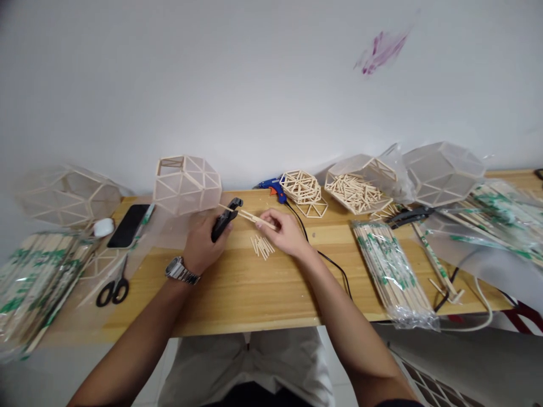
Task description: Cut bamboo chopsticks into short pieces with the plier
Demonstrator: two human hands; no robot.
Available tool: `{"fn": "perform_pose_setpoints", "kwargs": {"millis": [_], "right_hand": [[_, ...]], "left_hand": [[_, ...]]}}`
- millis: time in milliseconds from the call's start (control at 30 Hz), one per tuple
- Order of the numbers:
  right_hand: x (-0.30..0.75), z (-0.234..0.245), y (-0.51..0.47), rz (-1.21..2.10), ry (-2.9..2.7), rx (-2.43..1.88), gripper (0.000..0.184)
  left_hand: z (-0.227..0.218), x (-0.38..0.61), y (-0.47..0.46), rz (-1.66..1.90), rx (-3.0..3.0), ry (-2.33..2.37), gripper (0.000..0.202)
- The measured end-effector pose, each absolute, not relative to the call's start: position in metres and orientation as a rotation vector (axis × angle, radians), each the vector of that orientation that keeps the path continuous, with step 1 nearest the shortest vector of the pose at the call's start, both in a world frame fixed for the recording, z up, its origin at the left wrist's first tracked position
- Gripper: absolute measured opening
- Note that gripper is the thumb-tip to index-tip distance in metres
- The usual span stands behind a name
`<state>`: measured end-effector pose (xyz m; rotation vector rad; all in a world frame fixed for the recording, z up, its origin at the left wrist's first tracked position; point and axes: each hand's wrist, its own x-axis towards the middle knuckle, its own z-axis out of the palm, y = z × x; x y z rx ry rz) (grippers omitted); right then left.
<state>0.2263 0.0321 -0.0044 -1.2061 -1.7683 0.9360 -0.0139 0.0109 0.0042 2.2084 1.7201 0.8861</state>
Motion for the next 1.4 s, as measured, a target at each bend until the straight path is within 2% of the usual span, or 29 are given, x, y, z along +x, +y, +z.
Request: {"fn": "perform_pose_setpoints", "kwargs": {"millis": [200, 400, 500, 667, 800, 1400], "right_hand": [[0.229, -0.019, 0.040, 0.456, -1.975, -1.550, 0.012], [0.227, -0.026, 0.040, 0.327, -2.001, -1.538, 0.009], [0.224, -0.020, 0.038, 0.505, -1.855, -1.377, 0.013], [0.215, -0.011, 0.032, 1.083, -1.619, -1.155, 0.030], [0.209, -0.011, 0.029, 1.329, -1.526, -1.024, 0.036], [0.210, -0.003, 0.026, 1.248, -1.624, -1.076, 0.039]], "left_hand": [[0.009, -0.013, 0.010, 0.817, 2.220, 1.728, 0.034], [0.010, -0.012, 0.008, 0.637, 2.248, 1.659, 0.047], [0.009, -0.013, 0.008, 0.551, 2.271, 1.668, 0.052], [0.008, -0.013, 0.008, 0.478, 2.282, 1.701, 0.052], [0.008, -0.012, 0.008, 0.464, 2.289, 1.729, 0.051], [0.013, -0.006, 0.006, 0.441, 2.230, 1.708, 0.059]]}}
